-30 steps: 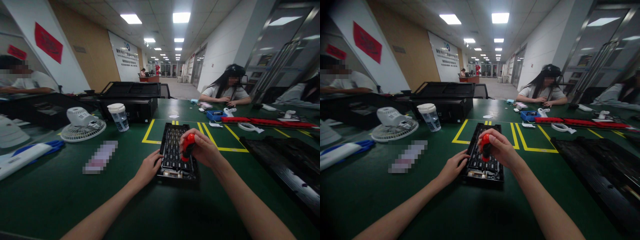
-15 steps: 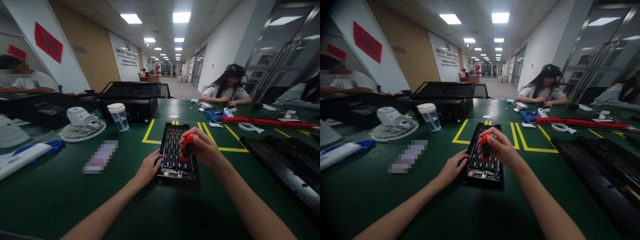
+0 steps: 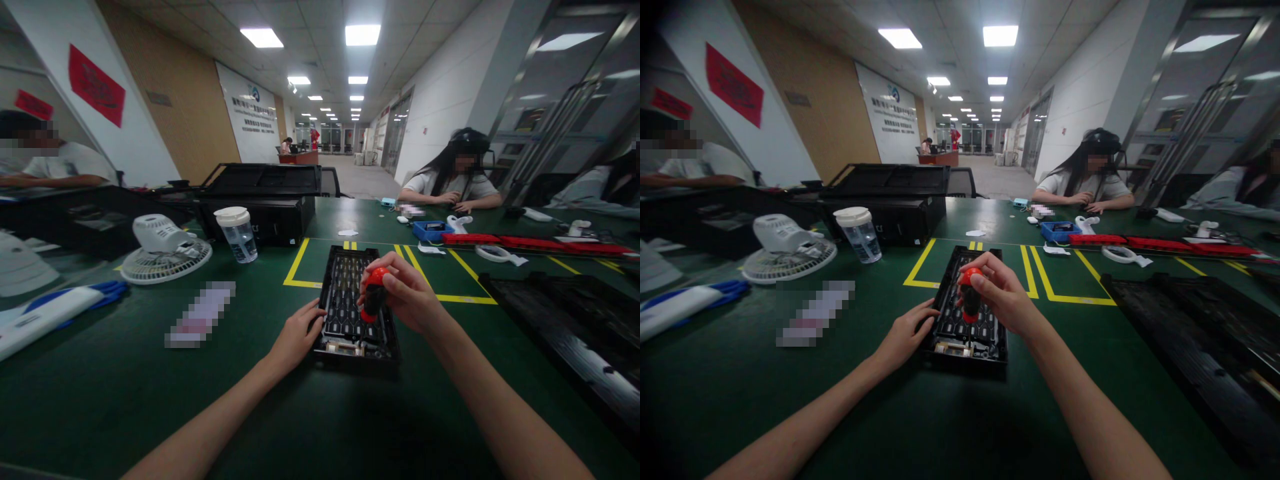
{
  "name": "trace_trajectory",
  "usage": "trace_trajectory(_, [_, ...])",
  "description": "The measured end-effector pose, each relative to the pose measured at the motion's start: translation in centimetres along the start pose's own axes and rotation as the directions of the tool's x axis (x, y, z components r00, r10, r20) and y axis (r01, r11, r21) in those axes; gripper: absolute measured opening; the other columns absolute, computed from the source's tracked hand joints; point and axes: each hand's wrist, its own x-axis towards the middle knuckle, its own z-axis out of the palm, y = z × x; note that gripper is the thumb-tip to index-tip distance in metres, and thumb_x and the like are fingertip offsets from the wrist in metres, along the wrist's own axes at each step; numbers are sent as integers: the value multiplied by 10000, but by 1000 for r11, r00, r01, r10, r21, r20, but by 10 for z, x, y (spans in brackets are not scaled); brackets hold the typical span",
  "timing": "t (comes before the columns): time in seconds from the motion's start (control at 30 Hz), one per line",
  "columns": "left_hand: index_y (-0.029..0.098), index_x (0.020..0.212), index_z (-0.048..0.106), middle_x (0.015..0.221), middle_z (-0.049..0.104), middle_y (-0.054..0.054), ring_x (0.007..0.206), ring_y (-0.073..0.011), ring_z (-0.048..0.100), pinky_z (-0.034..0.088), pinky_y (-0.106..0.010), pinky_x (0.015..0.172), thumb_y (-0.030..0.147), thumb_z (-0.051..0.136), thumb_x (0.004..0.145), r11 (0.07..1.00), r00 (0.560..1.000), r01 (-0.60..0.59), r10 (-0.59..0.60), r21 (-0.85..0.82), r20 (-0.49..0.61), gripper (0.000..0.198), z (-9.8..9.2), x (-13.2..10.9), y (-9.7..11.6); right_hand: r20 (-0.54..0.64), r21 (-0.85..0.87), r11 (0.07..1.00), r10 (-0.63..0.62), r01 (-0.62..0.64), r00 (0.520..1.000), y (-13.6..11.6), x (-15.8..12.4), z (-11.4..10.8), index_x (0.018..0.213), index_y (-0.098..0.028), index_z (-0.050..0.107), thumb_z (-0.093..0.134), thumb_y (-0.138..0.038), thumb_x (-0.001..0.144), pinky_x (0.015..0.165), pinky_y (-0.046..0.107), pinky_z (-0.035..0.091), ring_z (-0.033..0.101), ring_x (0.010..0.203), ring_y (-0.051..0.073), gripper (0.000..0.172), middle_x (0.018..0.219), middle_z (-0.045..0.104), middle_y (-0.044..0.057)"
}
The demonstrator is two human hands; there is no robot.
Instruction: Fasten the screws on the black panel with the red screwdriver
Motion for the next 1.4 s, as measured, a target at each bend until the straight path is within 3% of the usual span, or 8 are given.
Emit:
trace_trajectory(0.43, [196, 1012, 611, 1285, 500, -58, 1197, -177, 450, 331, -346, 1036, 306, 354, 883, 1000, 1000, -22, 22, 16, -16, 308, 2, -1, -1, 14, 31, 999, 14, -14, 1000, 1, -2, 9, 958, -181, 558, 507, -306, 840, 672, 317, 492, 576, 696, 136, 180, 866, 574, 49])
trace_trajectory(0.8, [203, 1068, 566, 1224, 544, -59, 1148, -191, 488, 359, -363, 1006, 286, 393, 863, 1000, 999, -12, 13, 19, -40, 281, -2, 4, 3, -108, 131, 991, -24, 39, 994, 0, 2, 8, 891, -166, 556, 427, -292, 835, 604, 282, 452, 529, 621, 131, 190, 792, 554, 39])
trace_trajectory(0.97, [196, 1083, 553, 1143, 573, -65, 1076, -206, 512, 390, -372, 956, 236, 454, 828, 996, 997, -53, 57, 66, -58, 276, -2, 16, 9, -161, 125, 992, -9, 29, 987, -3, 1, 6, 871, -170, 553, 404, -315, 813, 546, 272, 439, 509, 592, 133, 216, 748, 528, 28])
trace_trajectory(1.2, [210, 937, 629, 970, 606, -58, 969, -219, 519, 402, -379, 878, 248, 527, 797, 966, 990, -131, 140, 221, -22, 178, 0, 47, 17, -228, 68, 991, -96, 114, 969, -15, -1, 1, 816, -181, 545, 472, -240, 769, 513, 261, 410, 489, 548, 115, 105, 677, 481, -10])
trace_trajectory(1.3, [214, 919, 642, 925, 618, -62, 924, -235, 519, 403, -398, 845, 240, 548, 784, 936, 986, -168, 164, 310, 36, 166, 3, 58, 18, -254, 53, 988, -127, 145, 959, -25, -3, 1, 792, -189, 537, 478, -229, 763, 504, 263, 404, 481, 545, 115, 77, 659, 463, -17])
trace_trajectory(1.4, [226, 843, 660, 881, 631, -64, 942, -264, 510, 340, -475, 907, 221, 594, 749, 919, 985, -168, 149, 356, 81, 115, 7, 66, 18, -268, 45, 983, -159, 177, 950, -35, -6, 3, 760, -196, 532, 467, -233, 759, 481, 254, 376, 459, 527, 111, 75, 641, 441, -20])
